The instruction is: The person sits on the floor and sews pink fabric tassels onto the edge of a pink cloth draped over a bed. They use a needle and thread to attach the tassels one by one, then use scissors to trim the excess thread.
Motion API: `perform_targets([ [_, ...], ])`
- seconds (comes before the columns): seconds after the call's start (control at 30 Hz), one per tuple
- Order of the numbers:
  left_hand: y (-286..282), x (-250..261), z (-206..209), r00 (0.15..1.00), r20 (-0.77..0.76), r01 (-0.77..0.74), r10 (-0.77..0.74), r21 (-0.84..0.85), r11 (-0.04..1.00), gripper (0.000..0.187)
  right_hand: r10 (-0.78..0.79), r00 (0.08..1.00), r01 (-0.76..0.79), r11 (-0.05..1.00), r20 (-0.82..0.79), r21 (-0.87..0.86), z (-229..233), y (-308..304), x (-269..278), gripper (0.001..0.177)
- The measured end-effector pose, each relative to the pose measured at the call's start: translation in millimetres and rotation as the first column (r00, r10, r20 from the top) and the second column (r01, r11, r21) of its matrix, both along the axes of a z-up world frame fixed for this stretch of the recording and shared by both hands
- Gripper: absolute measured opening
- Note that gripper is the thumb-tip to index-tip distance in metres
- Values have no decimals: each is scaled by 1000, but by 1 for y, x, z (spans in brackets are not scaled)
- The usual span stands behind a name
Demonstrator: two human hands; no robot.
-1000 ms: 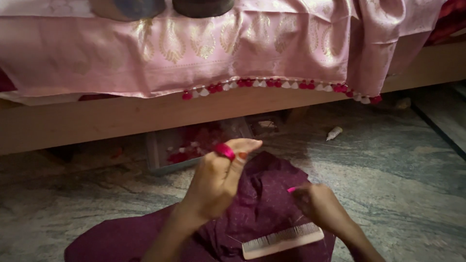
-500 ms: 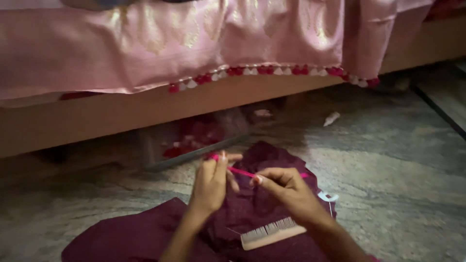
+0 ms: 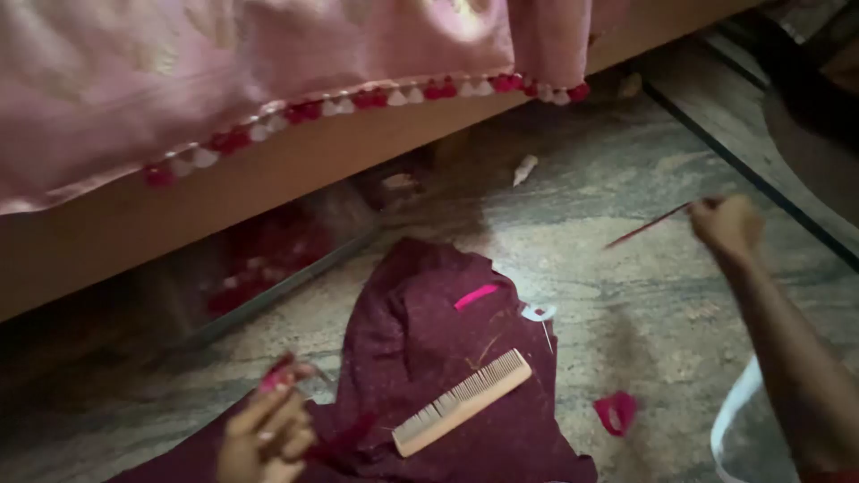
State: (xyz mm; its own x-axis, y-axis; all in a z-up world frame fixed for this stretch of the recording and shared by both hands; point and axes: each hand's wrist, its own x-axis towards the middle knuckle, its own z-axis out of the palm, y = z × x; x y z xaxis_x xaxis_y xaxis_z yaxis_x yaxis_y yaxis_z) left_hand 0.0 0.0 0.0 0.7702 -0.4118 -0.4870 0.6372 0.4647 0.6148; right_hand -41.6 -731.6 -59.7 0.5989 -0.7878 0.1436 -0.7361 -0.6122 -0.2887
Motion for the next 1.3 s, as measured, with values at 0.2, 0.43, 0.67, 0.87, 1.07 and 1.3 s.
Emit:
perform_targets([
  [0.2,2,21,10,998,24,-42,52,-304,952,30,31,996,-18,986,78,-167,-24,-7,-75,26],
  [0.43,-14,21,16,974,-29,-226,224,-58,972,33,147,931,-203,970,-335,-136,-156,52,-142,22],
  [0.67,-28,24,41,974,77,-208,211,-47,977,32,124,969,-147,985,-213,-93,-147,137,-140,26],
  [0.87,-70,18,66,977,114,-190,177,110,976,34,350,912,-324,935,214,-147,-82,193,-67,24],
  [1.07,-90,10,75,971,147,-177,186,-74,981,31,421,603,-798,307,678,519,91,400,-19,29],
  [1.3,-65,4,82,923,285,-202,258,-210,956,34,291,438,-758,-390,851,523,69,496,-1,27],
])
